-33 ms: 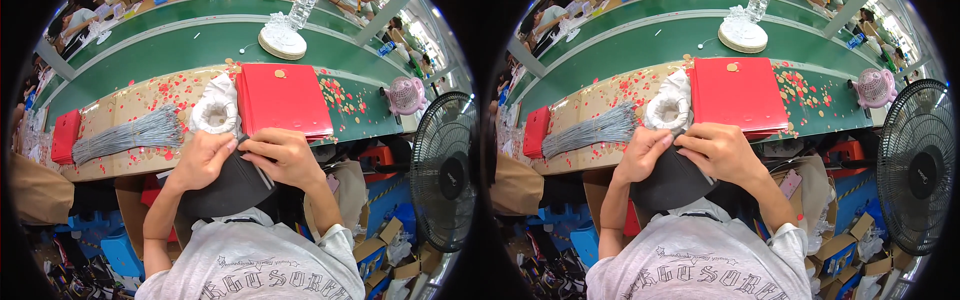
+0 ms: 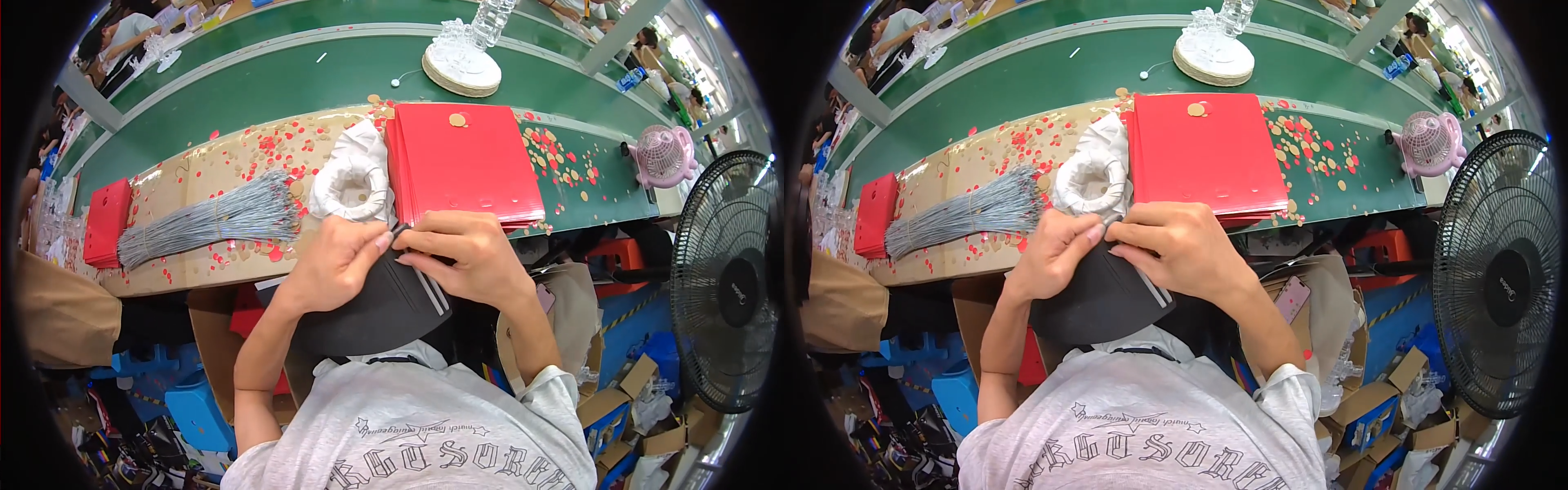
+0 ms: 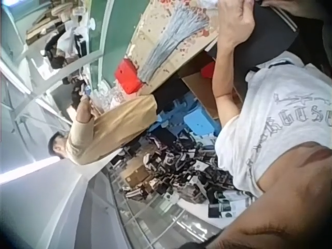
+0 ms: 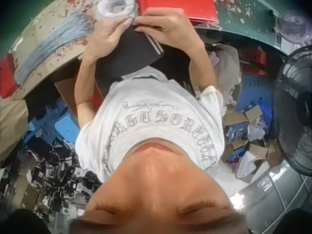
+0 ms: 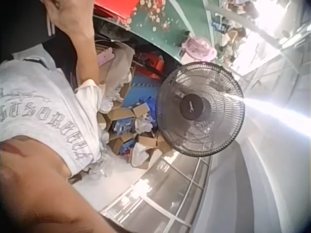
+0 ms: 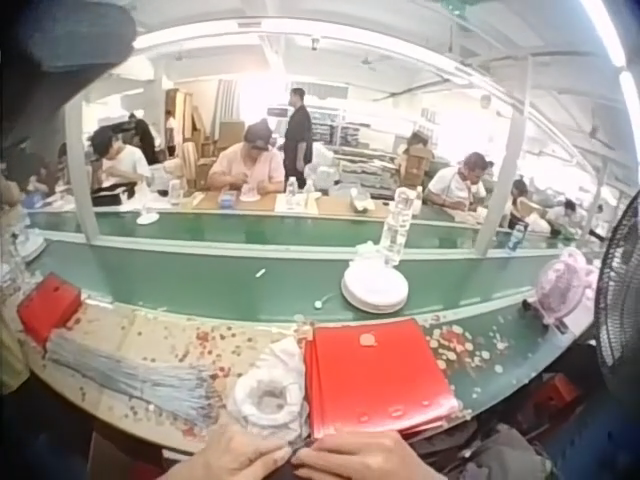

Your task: Assembling red plastic folders by attaching black components on a factory assembly line.

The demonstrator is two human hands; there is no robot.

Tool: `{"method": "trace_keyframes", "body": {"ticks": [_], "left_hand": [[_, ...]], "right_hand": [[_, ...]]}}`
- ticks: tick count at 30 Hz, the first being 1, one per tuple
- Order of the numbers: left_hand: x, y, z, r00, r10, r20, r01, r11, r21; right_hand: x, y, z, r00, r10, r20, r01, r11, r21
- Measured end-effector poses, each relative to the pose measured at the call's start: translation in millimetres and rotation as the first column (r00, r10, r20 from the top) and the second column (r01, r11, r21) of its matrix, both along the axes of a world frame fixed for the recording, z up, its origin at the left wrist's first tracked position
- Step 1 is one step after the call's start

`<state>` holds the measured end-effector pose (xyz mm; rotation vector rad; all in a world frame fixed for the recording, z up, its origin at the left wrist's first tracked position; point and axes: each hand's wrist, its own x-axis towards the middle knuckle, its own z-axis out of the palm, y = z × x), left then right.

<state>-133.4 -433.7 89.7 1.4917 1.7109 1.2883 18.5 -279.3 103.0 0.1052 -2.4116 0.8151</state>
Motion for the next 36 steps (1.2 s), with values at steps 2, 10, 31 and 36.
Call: {"method": "trace_keyframes", "body": {"ticks": [2,10,31,36], "left_hand": [[2.1,5.0,-8.2,1.0,-0.001,0.006,0.001,1.0,0.004],[0.4,12.0,-12.0,0.99,0.038,0.137,-0.031,0.998,-0.055],[56.0,51.3,-65.3,0.854,0.004,-0.521,0.034,0.997,0.064],[55.9,56.8,-69.9,0.86,0.007,-0.51,0.024,0.998,0.055]], "right_hand": [[0.2,8.4,1.1,0.973,0.086,0.215,-0.067,0.993,-0.092],[2.4,7.6,-12.7,0.993,0.019,0.12,0.033,0.907,-0.42],[-16.3,112.3,-69.0,0.957,-0.092,0.276,0.153,0.966,-0.211],[-17.0,116.1,-69.2,0.93,-0.107,0.352,0.222,0.925,-0.307]]}}
